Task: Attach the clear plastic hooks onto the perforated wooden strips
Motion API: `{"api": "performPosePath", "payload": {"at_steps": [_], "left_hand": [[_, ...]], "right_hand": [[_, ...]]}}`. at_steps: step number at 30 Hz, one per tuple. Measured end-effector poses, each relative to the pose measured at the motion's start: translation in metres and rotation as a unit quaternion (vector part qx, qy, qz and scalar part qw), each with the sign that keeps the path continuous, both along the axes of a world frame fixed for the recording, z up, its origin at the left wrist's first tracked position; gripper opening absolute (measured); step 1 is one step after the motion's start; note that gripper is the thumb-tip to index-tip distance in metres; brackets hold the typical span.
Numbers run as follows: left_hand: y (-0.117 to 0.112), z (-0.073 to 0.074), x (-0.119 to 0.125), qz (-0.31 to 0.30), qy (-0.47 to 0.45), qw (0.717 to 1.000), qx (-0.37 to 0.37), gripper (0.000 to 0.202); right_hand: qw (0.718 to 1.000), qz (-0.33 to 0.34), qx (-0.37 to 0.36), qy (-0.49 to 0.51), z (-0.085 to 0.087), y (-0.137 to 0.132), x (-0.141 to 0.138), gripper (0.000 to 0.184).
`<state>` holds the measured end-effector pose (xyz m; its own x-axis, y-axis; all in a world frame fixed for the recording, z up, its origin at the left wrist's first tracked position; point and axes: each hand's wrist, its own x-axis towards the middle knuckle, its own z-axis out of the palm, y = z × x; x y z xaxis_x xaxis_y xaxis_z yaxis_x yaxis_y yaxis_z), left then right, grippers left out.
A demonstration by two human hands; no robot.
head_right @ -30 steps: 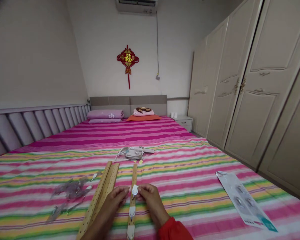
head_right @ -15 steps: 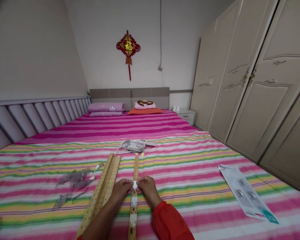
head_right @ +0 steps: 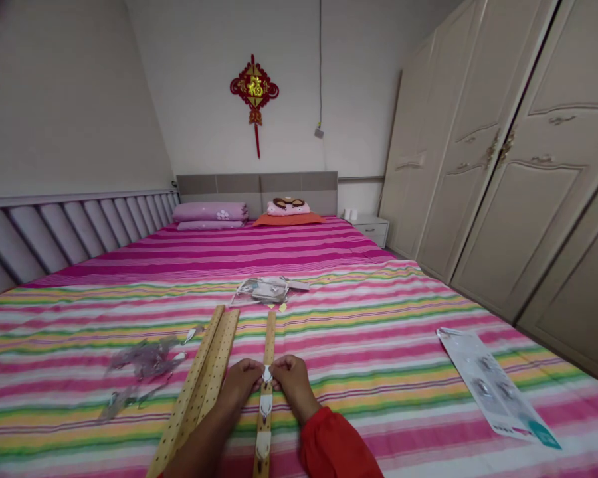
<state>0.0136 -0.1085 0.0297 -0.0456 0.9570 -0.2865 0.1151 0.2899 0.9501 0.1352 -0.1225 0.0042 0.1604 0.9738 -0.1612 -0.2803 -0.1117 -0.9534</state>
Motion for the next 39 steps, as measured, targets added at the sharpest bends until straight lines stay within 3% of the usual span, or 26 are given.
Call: {"api": "performPosePath", "payload": {"at_steps": [14, 20, 24, 28, 31, 34, 39], "left_hand": [[0.0, -0.012, 0.004, 0.01, 0.021, 1.0, 0.014, 0.017], [-0.006, -0.007, 0.003, -0.02, 0.086, 0.996, 0.03, 0.018], [0.014, 0.018, -0.038, -0.052, 0.184, 0.979, 0.075, 0.019], [0.05, 0.049, -0.114, -0.013, 0.326, 0.937, 0.124, 0.014], [0.071, 0.059, -0.159, 0.02, 0.433, 0.895, 0.109, 0.018], [0.081, 0.055, -0.175, 0.023, 0.515, 0.853, 0.086, 0.017], [0.085, 0.044, -0.167, -0.003, 0.59, 0.803, 0.086, 0.022]], "right_hand": [[1.0, -0.026, -0.001, -0.007, -0.011, 0.006, -0.006, 0.025], [1.0, -0.005, 0.013, -0.018, -0.003, -0.003, -0.004, 0.027], [0.999, 0.013, 0.031, -0.019, -0.001, -0.01, 0.002, 0.032], [0.999, 0.029, 0.035, -0.017, -0.009, -0.008, 0.006, 0.033], [0.999, 0.034, 0.028, -0.023, -0.016, -0.003, 0.007, 0.033], [0.999, 0.03, 0.022, -0.025, -0.019, -0.002, 0.007, 0.032], [0.999, 0.031, 0.018, -0.028, -0.021, -0.002, 0.008, 0.033]]}}
